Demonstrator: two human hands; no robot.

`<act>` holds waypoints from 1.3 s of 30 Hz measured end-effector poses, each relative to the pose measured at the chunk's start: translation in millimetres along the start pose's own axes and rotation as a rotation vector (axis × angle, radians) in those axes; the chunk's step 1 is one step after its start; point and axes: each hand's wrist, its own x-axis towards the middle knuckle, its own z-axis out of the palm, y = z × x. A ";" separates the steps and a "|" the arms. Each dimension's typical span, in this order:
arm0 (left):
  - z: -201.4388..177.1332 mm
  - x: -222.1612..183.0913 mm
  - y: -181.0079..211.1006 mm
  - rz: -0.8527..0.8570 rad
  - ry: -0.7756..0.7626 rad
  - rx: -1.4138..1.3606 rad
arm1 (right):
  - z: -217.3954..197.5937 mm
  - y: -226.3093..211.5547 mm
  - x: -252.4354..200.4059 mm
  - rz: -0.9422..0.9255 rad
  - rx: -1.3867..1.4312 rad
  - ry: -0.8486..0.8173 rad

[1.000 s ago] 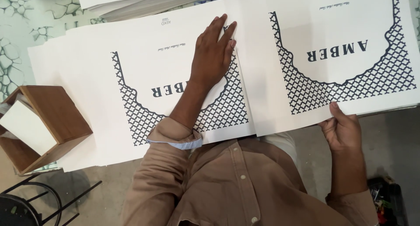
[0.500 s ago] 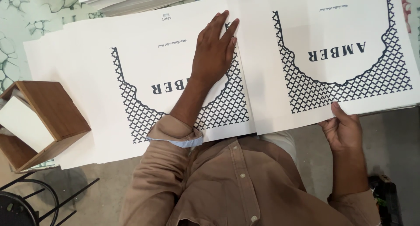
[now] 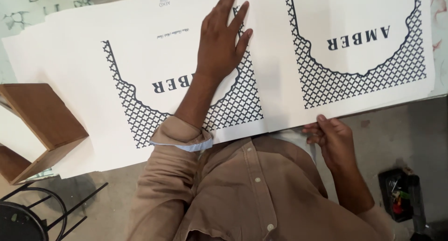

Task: Inspecting and sorting printed paper sheets labeled with the brand name AMBER on a work table.

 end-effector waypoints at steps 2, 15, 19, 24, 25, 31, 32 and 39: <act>-2.3 0.4 0.9 0.048 0.009 0.035 | 4.0 0.9 2.4 -0.078 -0.088 0.032; 0.1 -1.3 1.9 0.013 -0.005 0.033 | 10.2 2.4 3.0 -0.134 -0.146 0.045; 3.7 -2.2 0.1 0.023 0.003 0.046 | 15.4 0.0 0.0 -0.155 -0.154 0.048; 1.7 -0.9 1.3 0.038 0.019 0.084 | 0.1 20.0 -9.4 -0.209 -0.186 0.016; 0.1 0.7 1.5 0.034 0.012 0.074 | -2.7 27.8 -9.7 -0.327 -0.441 0.143; 2.9 -3.4 2.2 0.021 -0.008 0.050 | 76.7 -13.0 -28.8 -1.124 -1.195 -0.083; 1.9 -0.5 2.3 0.020 -0.011 0.067 | 89.1 -18.3 -26.7 -1.149 -1.255 -0.149; -1.3 -1.8 0.8 0.032 0.009 0.019 | 87.4 -0.5 -17.9 -1.143 -1.274 -0.133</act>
